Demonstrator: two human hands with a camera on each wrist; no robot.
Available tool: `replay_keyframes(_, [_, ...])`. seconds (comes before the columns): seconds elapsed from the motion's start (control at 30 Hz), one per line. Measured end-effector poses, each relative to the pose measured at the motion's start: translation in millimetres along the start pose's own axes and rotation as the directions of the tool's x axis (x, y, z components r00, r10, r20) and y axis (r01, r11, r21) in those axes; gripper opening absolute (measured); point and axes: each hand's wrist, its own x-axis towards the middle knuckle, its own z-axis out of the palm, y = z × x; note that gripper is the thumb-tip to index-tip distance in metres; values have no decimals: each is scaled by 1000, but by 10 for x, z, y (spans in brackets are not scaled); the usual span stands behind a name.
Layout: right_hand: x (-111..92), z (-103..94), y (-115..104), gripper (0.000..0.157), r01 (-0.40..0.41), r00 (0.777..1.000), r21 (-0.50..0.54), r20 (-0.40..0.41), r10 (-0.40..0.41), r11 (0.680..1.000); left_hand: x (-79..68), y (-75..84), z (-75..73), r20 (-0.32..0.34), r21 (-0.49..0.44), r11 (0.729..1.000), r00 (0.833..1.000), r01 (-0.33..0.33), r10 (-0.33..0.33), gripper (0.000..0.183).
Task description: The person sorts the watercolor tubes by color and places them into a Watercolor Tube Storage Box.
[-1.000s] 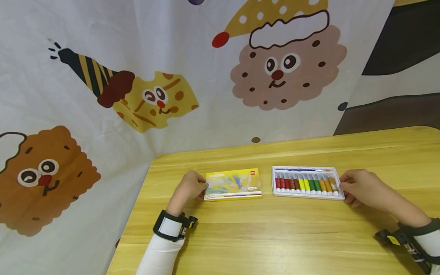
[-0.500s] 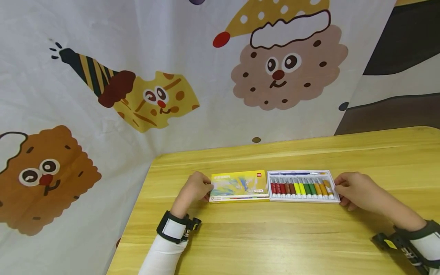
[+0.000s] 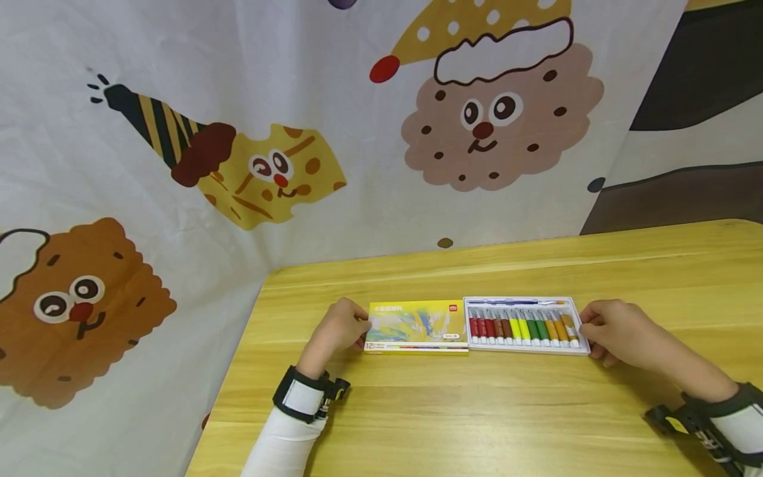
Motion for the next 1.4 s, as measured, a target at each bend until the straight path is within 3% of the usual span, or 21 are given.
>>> replay_keyframes(0.33, [-18,9,-15,17,1,1000,-3,12,-1,1000,-3,3,7,14,18,1000,1000,2,-2,13])
replay_keyframes(0.6, [-10,12,2,15,29,1000,-6,11,-29,1000,-3,12,40,48,2,999,998,-42,41,20])
replay_keyframes(1.0, [0,29,2,17,26,1000,-1,9,-26,1000,-39,38,45,72,-7,997,994,-79,79,12])
replay_keyframes(1.4, [3,41,-10,16,25,1000,-25,-1,-25,999,-49,61,75,67,-27,996,994,-90,91,12])
